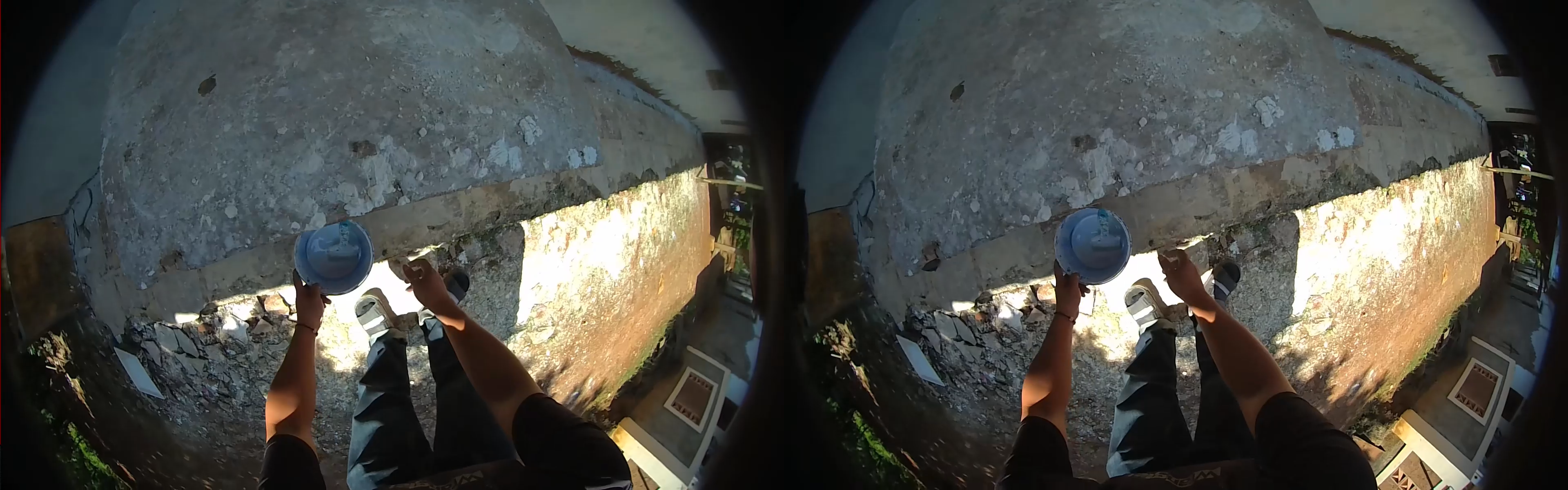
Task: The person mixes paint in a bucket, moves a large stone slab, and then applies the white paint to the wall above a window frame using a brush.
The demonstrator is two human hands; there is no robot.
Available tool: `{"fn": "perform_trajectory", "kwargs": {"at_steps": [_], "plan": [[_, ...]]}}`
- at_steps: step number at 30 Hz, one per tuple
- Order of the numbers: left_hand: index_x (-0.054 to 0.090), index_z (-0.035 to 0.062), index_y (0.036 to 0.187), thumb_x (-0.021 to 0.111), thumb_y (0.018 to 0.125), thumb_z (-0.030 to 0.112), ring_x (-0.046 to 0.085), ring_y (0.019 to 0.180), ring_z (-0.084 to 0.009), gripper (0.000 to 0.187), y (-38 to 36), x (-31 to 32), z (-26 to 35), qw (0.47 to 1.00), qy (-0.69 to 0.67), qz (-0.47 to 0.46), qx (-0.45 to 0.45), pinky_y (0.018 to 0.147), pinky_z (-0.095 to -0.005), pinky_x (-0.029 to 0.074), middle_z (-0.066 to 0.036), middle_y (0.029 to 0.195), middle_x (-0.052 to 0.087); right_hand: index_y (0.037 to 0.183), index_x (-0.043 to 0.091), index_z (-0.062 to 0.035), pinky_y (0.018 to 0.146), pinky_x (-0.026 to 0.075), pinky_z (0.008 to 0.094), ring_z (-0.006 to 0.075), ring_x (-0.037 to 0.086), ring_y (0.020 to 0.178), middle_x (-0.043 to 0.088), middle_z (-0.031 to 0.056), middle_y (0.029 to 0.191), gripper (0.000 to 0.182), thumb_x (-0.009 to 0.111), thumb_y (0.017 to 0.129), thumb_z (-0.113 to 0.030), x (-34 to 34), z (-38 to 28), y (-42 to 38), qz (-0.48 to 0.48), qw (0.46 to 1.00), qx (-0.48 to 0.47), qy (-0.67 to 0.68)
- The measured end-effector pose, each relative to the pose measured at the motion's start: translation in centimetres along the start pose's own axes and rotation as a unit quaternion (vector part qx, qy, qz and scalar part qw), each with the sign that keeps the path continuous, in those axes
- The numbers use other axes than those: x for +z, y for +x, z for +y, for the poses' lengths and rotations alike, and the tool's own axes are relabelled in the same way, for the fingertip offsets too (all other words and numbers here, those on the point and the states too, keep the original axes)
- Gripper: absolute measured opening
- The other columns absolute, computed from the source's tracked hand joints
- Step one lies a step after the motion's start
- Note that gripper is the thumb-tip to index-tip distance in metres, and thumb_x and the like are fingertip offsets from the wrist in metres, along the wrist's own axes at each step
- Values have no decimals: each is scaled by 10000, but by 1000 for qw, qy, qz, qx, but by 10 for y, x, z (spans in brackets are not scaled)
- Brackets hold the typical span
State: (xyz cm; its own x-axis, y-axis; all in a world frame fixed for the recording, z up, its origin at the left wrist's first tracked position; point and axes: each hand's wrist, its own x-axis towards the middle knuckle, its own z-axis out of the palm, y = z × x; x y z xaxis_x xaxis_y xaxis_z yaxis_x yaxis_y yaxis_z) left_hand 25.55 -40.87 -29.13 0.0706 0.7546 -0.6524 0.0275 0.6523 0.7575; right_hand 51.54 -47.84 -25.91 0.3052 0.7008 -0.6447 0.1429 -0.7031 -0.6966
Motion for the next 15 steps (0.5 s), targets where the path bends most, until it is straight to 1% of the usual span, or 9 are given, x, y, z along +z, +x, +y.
{"fn": "perform_trajectory", "kwargs": {"at_steps": [2,3,4,6,8,9,10,12,15], "plan": [[162,123,1368,378,884,39,529,489,-155,537,29,-9,-14,1000,5,5,2,463,-274,466,-112,968,556,1062,518,-36,621,500,333,220,631,628,627,133,772,339,567,875,-314,0,58,0,-7,998,62,-1],[175,121,1361,385,886,42,519,488,-152,525,42,-14,-21,1000,8,1,2,460,-270,464,-108,993,548,1048,527,-40,622,504,336,215,632,645,619,130,768,308,557,877,-293,-9,92,-5,-22,985,-61,-162],[187,120,1353,392,888,45,509,487,-149,514,54,-20,-26,1000,11,-2,2,458,-267,461,-104,1017,540,1034,536,-43,623,508,339,209,633,661,610,127,764,278,546,878,-273,-19,122,-12,-37,930,-183,-317],[227,105,1326,411,887,46,495,487,-142,479,72,-28,-34,1000,22,4,10,447,-269,456,-95,997,538,1042,505,-4,506,500,285,166,605,591,590,95,776,326,543,893,-291,-31,158,-29,5,977,-84,-197],[248,86,1292,416,884,40,495,484,-138,444,86,-40,-44,1000,16,1,-13,438,-274,451,-92,952,531,990,516,-12,512,501,288,160,588,574,580,88,770,307,551,885,-298,-47,136,-48,-4,976,204,-73],[258,75,1270,432,883,46,504,474,-136,426,88,-45,-49,1000,24,6,-6,430,-276,445,-96,863,528,990,516,-12,512,501,288,160,588,574,580,88,770,307,551,885,-298,-53,137,-56,-5,976,205,-73],[258,75,1270,432,883,46,504,474,-136,426,92,-52,-56,1000,24,5,-6,430,-276,445,-96,863,528,980,519,-13,515,501,291,159,582,570,579,87,766,310,557,881,-305,-59,142,-66,-4,975,218,-50],[254,66,1258,445,885,61,524,465,-146,419,97,-58,-65,997,39,27,-65,425,-276,441,-90,768,529,971,521,-15,518,501,294,158,575,565,577,85,762,314,563,878,-312,-71,154,-86,1,973,230,-27],[121,74,1362,466,908,113,560,483,-170,572,91,-55,-70,998,-1,37,-49,446,-287,457,-98,743,569,956,521,-15,527,502,288,152,566,563,575,81,745,306,565,880,-309,-81,169,-104,3,980,174,-93]]}}
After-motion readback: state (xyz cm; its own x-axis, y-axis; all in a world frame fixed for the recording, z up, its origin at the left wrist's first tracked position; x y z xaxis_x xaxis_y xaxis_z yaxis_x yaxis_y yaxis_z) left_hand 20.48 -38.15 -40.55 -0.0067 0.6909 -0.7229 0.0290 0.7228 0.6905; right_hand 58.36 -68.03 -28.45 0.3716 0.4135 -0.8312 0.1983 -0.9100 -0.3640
